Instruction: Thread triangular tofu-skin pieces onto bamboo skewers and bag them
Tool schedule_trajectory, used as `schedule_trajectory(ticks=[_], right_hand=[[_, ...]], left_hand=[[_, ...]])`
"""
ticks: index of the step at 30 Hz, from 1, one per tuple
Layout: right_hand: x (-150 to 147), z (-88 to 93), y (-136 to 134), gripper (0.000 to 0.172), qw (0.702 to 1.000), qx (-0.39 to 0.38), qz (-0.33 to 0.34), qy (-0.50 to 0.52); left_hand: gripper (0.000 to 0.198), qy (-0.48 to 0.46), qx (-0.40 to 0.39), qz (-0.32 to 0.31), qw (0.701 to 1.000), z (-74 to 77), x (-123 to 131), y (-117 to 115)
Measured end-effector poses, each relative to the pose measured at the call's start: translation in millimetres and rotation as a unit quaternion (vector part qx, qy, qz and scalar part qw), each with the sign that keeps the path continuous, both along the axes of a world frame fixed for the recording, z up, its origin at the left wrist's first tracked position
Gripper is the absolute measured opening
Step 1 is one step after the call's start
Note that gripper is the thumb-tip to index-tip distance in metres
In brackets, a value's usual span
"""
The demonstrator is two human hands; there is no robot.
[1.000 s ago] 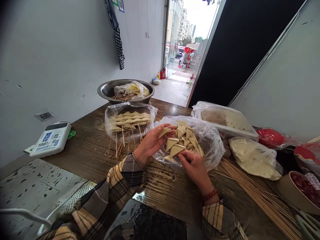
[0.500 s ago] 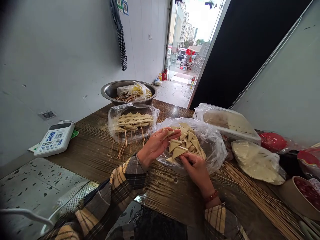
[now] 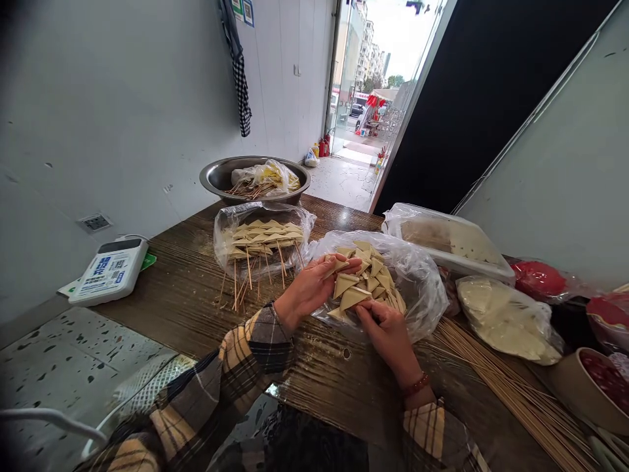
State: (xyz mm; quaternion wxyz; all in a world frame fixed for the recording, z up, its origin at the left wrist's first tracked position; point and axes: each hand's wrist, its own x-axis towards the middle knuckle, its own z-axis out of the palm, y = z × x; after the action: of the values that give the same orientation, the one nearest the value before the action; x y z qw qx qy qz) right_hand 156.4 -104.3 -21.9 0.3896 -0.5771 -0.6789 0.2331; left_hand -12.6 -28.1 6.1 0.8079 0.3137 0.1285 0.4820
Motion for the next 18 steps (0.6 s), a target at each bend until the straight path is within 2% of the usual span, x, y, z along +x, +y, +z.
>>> schedule_trajectory(ticks=[18], right_hand=[[-0.9, -5.2, 1.5, 0.030, 1.000, 0.001, 0.000, 0.019]], left_hand=[[0.016, 0.020, 0.005, -0.001, 1.000, 0.3, 4.3, -4.0]])
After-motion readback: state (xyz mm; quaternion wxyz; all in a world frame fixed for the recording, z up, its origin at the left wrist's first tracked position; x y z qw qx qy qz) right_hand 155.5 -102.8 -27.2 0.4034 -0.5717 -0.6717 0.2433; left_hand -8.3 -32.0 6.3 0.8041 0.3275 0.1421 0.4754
